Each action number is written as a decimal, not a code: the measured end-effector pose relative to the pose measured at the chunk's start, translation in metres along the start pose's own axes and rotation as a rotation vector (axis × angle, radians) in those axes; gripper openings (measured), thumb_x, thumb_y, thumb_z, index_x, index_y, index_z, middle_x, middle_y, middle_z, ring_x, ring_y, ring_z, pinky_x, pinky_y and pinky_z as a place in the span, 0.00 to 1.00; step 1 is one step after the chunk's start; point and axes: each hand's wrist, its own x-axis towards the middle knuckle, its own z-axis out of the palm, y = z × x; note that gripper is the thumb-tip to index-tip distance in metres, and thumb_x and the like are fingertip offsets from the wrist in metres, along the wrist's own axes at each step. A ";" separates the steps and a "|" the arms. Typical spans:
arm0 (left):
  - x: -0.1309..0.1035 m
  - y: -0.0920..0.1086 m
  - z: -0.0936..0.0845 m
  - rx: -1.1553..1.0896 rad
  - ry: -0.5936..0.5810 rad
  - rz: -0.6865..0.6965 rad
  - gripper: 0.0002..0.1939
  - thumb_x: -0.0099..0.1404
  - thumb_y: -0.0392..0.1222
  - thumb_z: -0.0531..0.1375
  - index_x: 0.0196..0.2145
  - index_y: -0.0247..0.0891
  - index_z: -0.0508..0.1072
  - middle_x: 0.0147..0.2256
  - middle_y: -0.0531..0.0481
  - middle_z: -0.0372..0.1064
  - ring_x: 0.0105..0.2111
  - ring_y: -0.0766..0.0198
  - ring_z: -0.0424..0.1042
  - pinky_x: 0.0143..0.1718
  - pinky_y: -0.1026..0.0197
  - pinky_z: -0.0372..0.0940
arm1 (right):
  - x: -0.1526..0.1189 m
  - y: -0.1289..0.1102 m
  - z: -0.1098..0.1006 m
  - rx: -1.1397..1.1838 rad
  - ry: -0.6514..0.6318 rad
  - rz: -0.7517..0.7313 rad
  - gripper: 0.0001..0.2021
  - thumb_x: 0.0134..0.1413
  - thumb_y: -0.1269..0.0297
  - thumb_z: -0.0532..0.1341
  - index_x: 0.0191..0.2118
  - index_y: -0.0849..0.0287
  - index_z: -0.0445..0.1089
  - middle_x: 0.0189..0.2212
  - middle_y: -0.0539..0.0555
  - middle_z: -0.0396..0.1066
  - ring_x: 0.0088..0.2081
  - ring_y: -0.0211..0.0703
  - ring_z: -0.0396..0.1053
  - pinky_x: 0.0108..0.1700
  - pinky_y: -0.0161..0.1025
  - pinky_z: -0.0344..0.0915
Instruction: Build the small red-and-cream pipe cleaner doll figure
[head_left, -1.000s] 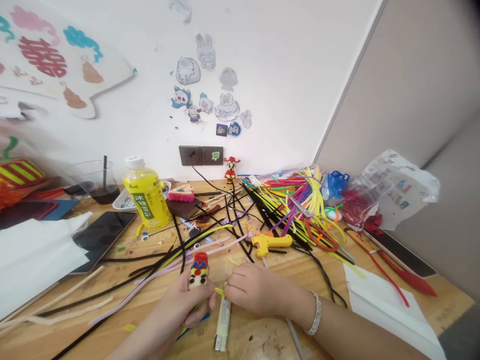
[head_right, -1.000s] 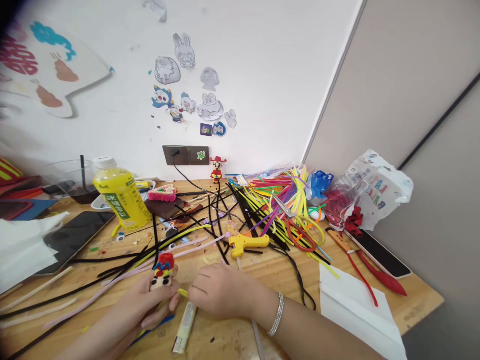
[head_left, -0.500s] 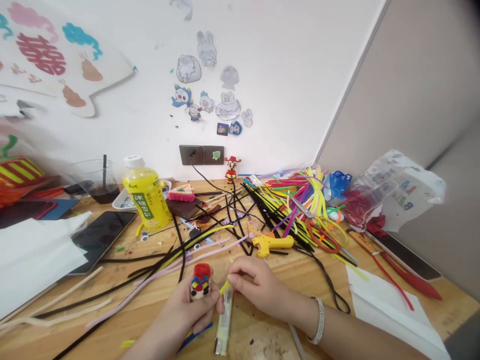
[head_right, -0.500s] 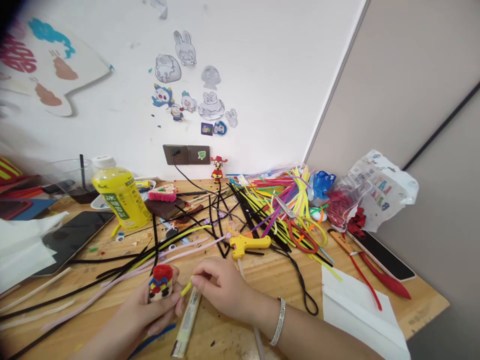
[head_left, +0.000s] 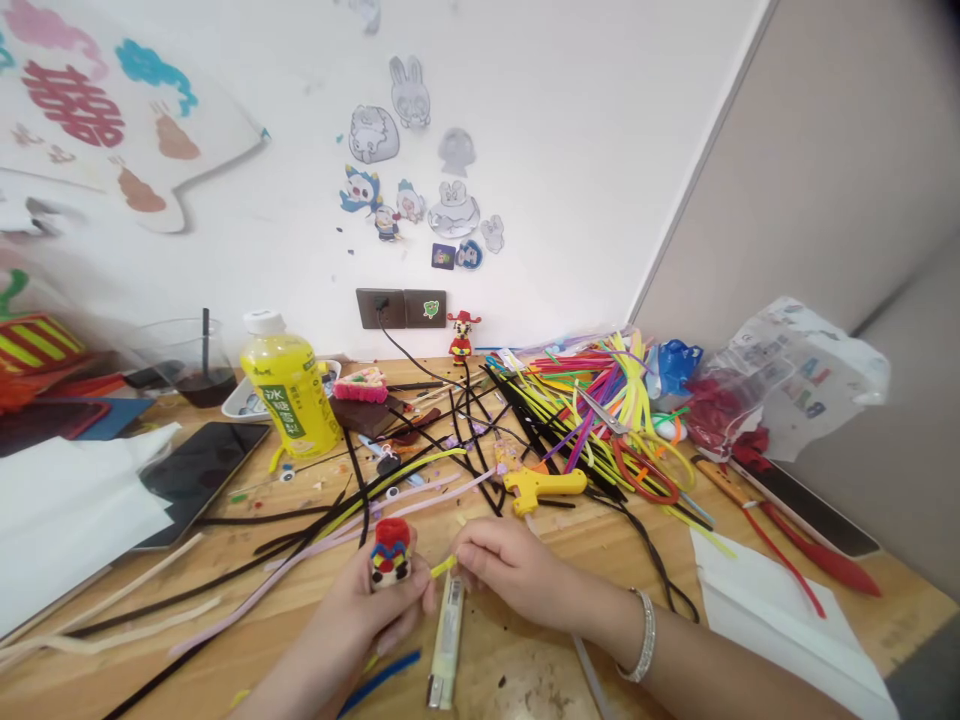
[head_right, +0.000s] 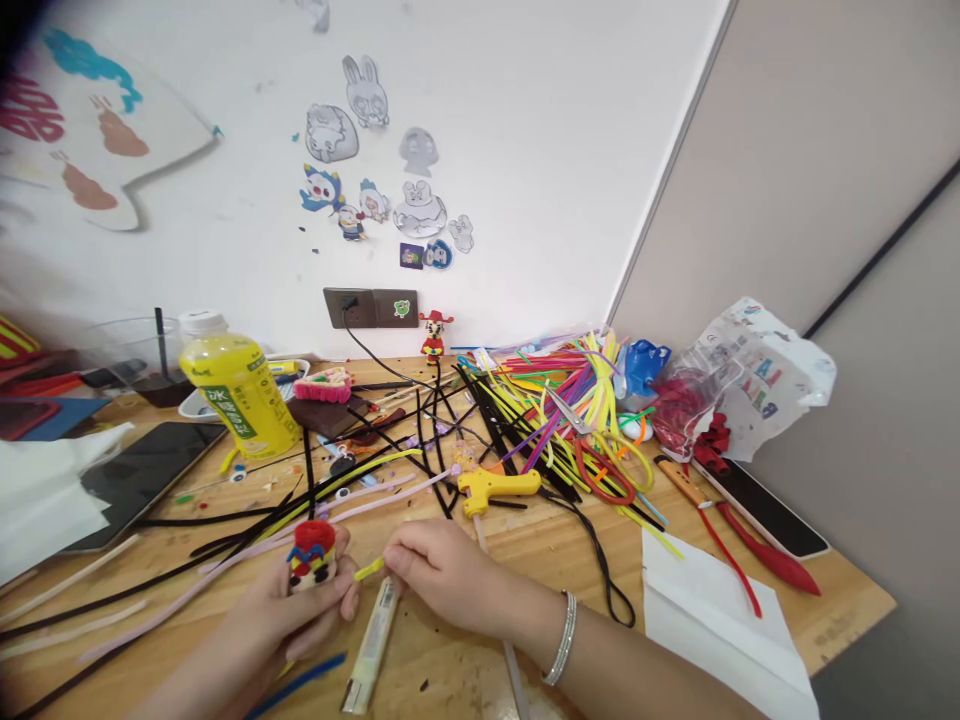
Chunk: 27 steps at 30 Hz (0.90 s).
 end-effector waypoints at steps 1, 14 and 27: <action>0.000 0.000 0.000 -0.012 -0.005 -0.009 0.18 0.48 0.48 0.63 0.29 0.39 0.58 0.18 0.58 0.66 0.10 0.80 0.47 0.14 0.71 0.38 | 0.000 0.000 0.000 0.137 -0.033 0.050 0.18 0.60 0.57 0.45 0.25 0.61 0.61 0.22 0.48 0.61 0.26 0.34 0.60 0.29 0.31 0.58; -0.002 -0.004 0.002 0.001 -0.054 -0.018 0.17 0.46 0.49 0.65 0.25 0.39 0.60 0.17 0.56 0.67 0.10 0.79 0.48 0.14 0.70 0.37 | 0.000 0.002 0.005 0.614 -0.127 0.201 0.21 0.51 0.46 0.53 0.23 0.61 0.58 0.17 0.44 0.54 0.20 0.30 0.52 0.24 0.31 0.51; 0.000 -0.008 0.002 0.008 -0.055 -0.036 0.19 0.45 0.51 0.65 0.23 0.38 0.61 0.17 0.55 0.66 0.10 0.79 0.46 0.13 0.70 0.36 | -0.002 -0.001 0.010 0.454 -0.035 0.199 0.20 0.53 0.50 0.53 0.20 0.61 0.58 0.17 0.44 0.53 0.20 0.30 0.51 0.23 0.30 0.50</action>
